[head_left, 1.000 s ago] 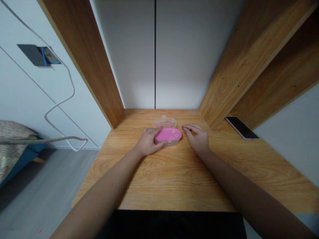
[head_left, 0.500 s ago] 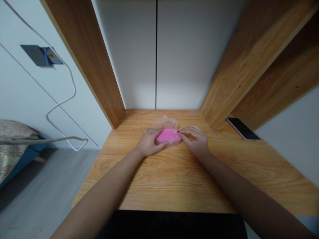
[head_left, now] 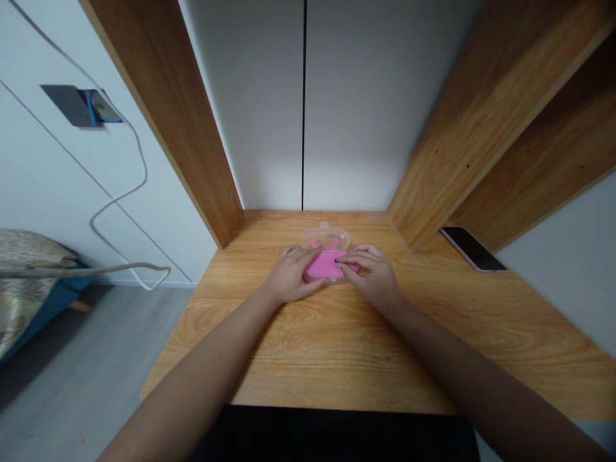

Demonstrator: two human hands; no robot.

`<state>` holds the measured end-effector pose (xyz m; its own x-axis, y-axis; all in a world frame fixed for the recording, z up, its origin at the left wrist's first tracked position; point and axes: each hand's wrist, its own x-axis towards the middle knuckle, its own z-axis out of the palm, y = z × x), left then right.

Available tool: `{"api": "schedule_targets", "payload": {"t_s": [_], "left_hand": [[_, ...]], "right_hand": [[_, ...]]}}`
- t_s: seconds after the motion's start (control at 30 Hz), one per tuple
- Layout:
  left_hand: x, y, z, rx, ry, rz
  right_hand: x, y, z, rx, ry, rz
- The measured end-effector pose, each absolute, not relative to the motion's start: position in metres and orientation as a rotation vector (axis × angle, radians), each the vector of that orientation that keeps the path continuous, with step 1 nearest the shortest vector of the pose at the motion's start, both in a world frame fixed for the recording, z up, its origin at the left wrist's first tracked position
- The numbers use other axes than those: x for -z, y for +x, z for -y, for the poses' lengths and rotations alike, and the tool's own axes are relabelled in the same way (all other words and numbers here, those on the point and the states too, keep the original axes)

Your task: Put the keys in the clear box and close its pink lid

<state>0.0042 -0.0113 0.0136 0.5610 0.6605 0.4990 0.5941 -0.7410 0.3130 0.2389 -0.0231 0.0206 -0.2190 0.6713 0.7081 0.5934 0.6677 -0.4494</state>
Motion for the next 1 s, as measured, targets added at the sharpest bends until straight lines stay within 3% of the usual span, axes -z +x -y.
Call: {"api": "schedule_targets", "payload": {"t_s": [0.6, 0.77, 1.0], "left_hand": [[-0.013, 0.005, 0.011, -0.926, 2.6, -1.14], [-0.01, 0.003, 0.009, -0.952, 2.569, -1.167], [-0.007, 0.002, 0.007, -0.957, 2.529, -1.204]], "right_hand": [[-0.021, 0.245, 0.019, -0.107, -1.072, 1.813], [0.002, 0.255, 0.002, -0.272, -1.276, 1.75], [0.013, 0.257, -0.001, -0.501, -1.187, 1.86]]}}
